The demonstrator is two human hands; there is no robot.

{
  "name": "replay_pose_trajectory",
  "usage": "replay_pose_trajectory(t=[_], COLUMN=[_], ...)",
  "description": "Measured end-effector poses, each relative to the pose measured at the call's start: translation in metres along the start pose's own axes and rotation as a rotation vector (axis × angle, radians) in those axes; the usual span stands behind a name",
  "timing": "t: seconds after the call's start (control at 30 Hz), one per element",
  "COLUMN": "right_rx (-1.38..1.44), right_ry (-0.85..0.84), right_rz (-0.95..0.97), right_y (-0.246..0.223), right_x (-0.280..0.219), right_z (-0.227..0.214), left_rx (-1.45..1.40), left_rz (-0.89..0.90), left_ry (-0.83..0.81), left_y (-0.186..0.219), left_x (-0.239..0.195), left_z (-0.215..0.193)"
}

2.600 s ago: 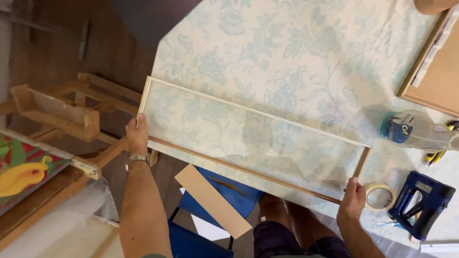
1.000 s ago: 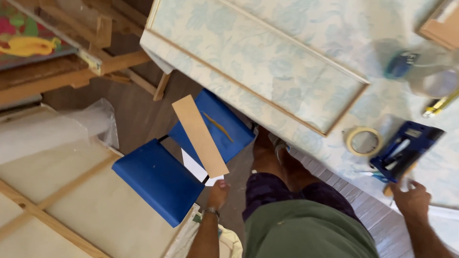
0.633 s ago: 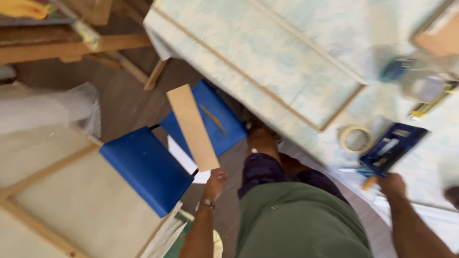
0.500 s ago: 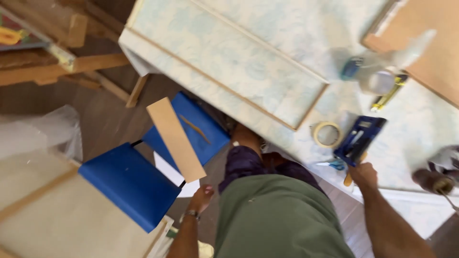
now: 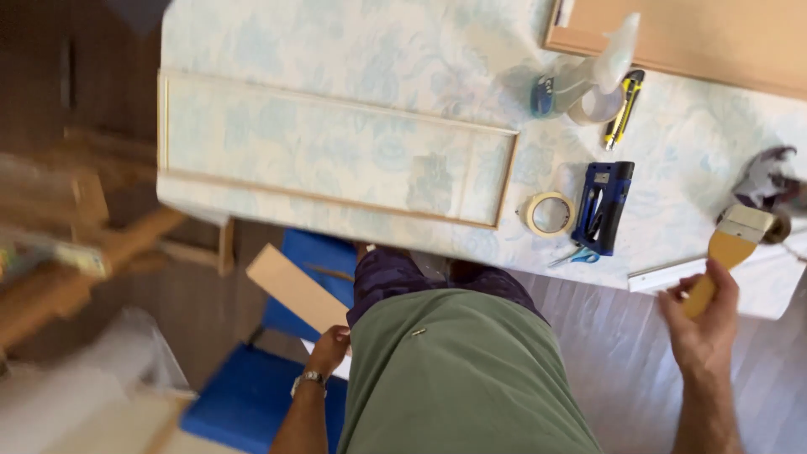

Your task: Applying masking tape to a wooden panel and using a brush to apply a finish to a wooden frame before assembly.

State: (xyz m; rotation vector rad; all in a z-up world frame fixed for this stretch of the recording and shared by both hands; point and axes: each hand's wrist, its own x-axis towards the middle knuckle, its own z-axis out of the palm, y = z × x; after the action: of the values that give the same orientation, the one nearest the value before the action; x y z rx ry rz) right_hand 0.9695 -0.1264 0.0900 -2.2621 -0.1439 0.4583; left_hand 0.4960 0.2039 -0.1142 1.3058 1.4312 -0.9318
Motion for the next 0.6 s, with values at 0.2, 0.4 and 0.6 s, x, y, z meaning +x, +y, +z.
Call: replay_pose_trajectory(t=[0.2,0.4,0.6], right_rx=[-0.49,-0.358,-0.506], right_ry=[0.084,0.162,0.157], right_rz=[-0.405,-0.38,-0.134], right_y=[-0.044,-0.113,-0.128], right_x=[-0.004,0.008,0.019], right_z=[0.118,0.243,0.284], left_rx=[0.049,-0.234,-0.116], left_rz=[0.212,0.111,-0.03], left_ry=[0.029,0.045,0.029], left_y=[0.026,0.028,0.018], left_x=[0.066,0.078,0.09], left_z=[-0.14,-0.263,-0.33])
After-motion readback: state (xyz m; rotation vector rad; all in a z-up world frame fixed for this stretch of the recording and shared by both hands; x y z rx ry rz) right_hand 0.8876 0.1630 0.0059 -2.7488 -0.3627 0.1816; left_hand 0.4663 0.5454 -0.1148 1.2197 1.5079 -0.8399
